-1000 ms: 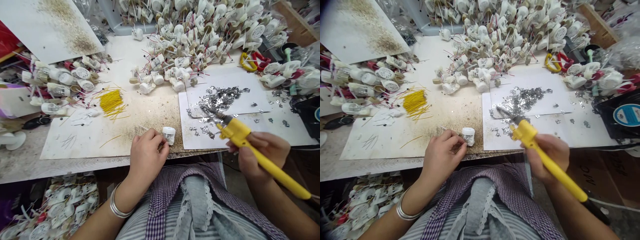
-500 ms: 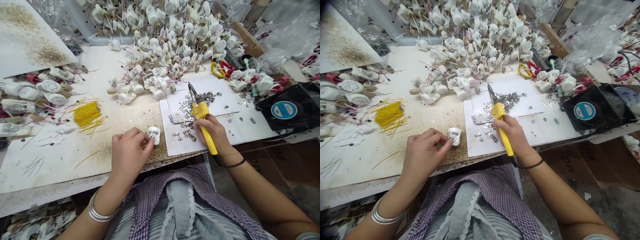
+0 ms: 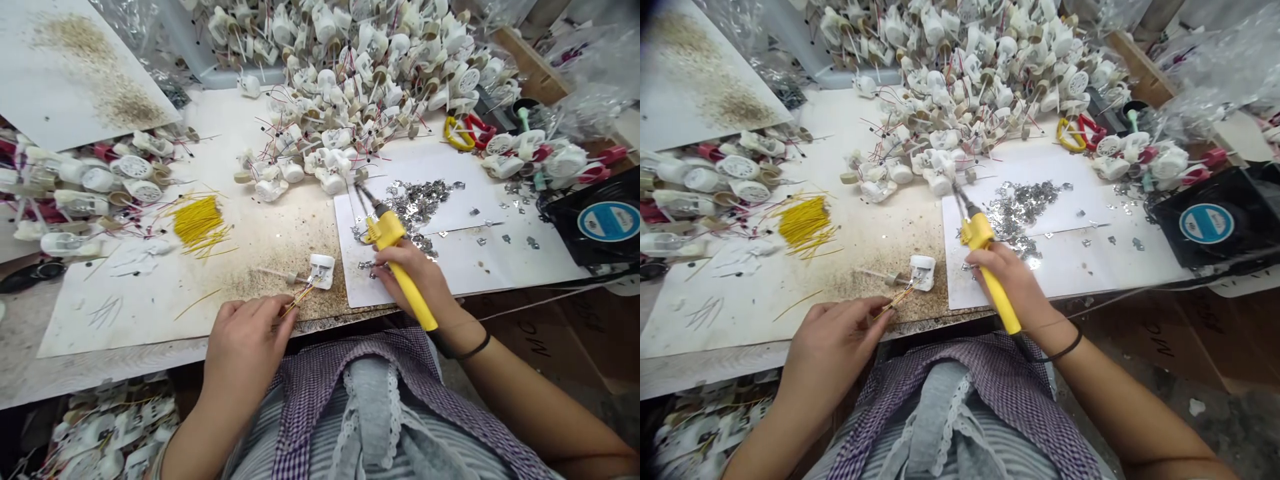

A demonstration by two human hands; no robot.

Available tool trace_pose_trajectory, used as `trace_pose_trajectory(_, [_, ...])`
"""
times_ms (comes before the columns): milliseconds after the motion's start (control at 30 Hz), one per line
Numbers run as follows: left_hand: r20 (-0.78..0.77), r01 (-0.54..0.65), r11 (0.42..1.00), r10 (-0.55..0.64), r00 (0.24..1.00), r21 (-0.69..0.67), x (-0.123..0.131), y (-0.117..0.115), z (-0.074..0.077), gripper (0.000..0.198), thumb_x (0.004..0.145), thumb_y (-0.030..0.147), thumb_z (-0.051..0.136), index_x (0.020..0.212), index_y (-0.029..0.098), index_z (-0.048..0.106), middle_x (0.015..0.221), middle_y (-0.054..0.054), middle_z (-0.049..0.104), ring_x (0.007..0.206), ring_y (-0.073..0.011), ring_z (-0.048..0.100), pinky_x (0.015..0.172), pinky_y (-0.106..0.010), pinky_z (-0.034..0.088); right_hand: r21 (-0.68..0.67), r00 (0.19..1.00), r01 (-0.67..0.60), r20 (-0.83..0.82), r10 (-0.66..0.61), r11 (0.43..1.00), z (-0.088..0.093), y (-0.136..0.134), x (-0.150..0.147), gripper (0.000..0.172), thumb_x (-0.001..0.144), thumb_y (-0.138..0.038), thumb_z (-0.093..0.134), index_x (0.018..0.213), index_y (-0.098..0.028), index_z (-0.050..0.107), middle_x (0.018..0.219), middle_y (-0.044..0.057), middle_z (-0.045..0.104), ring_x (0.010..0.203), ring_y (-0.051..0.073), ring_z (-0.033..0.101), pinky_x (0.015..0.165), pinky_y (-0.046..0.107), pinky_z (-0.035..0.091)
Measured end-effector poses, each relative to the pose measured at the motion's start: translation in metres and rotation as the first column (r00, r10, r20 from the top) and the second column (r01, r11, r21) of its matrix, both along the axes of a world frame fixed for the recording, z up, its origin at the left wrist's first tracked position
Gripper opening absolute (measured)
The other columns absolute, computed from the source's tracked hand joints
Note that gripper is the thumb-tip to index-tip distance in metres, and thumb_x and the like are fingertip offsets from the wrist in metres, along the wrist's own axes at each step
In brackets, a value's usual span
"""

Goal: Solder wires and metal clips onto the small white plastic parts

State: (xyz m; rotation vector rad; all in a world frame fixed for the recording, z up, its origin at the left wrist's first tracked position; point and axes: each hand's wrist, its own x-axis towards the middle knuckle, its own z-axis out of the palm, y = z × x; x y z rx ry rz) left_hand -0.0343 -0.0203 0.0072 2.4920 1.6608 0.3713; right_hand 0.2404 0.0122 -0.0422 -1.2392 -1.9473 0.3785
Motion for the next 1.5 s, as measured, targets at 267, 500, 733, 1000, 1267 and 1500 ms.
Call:
trace_pose_trajectory(267, [-0.011,0.182,0.952,-0.185,0.983,0.246,0.011,0.001,0.017,0.017,0.089,0.020,0.063,0.105,0.023,0.065,0.099,-0.002,0.075,0.078,-0.0193,0.065,0.074,-0.037,0.038,-0.078,0.990,-0.018,-0.139,0.007,0.997,0.006,-0.018,-0.015,0.026,0.089,-0.021,0.061,0.114,-0.027,0.056,0.102,0.004,0.065,0.092,0.018,0.066,0.081,0.034,0.056])
trace_pose_trajectory(500, [0.185,0.256,0.949,-0.290,0.939,0.186,0.049,0.022,-0.007,0.004,0.088,0.022,0.065,0.084,0.021,0.066,0.086,0.003,0.075,0.075,-0.0163,0.061,0.074,-0.037,0.034,-0.127,0.974,0.134,-0.165,-0.154,0.983,0.015,-0.062,0.037,0.018,0.086,-0.019,0.062,0.101,-0.028,0.064,0.082,-0.001,0.069,0.069,0.015,0.067,0.063,0.026,0.053])
trace_pose_trajectory(733, [0.064,0.193,0.961,-0.209,0.976,0.199,0.064,0.034,-0.021,0.011,0.092,0.026,0.059,0.086,0.022,0.068,0.074,0.001,0.068,0.073,-0.0192,0.054,0.071,-0.039,0.029,-0.193,0.982,0.098,-0.143,-0.127,0.976,0.003,-0.091,0.059,0.034,0.080,-0.019,0.068,0.110,-0.027,0.056,0.092,0.003,0.071,0.078,0.020,0.071,0.067,0.031,0.058])
trace_pose_trajectory(1000, [-0.086,0.344,0.927,-0.335,0.938,0.148,0.069,0.057,-0.014,0.013,0.092,0.025,0.056,0.087,0.024,0.067,0.082,0.001,0.069,0.081,-0.0229,0.053,0.080,-0.044,0.029,-0.012,0.994,0.097,0.061,-0.096,0.995,0.016,-0.091,0.054,0.031,0.080,-0.022,0.064,0.111,-0.022,0.057,0.088,0.004,0.072,0.073,0.021,0.072,0.064,0.031,0.061])
trace_pose_trajectory(1267, [-0.190,0.430,0.896,-0.405,0.894,0.113,0.070,0.060,-0.012,0.011,0.090,0.023,0.057,0.083,0.023,0.066,0.078,0.001,0.065,0.082,-0.0242,0.051,0.080,-0.043,0.030,-0.008,0.998,0.045,0.032,-0.045,0.999,0.017,-0.094,0.050,0.035,0.079,-0.020,0.064,0.113,-0.022,0.055,0.090,0.005,0.071,0.075,0.022,0.070,0.066,0.033,0.061])
trace_pose_trajectory(1500, [-0.203,0.416,0.901,-0.387,0.899,0.123,0.070,0.059,-0.012,0.012,0.090,0.025,0.058,0.081,0.023,0.066,0.077,0.001,0.065,0.082,-0.0244,0.051,0.082,-0.044,0.030,-0.019,0.977,-0.204,-0.060,0.203,0.979,0.022,-0.083,0.046,0.041,0.077,-0.007,0.063,0.113,-0.021,0.050,0.075,0.001,0.065,0.062,0.018,0.063,0.055,0.032,0.054])
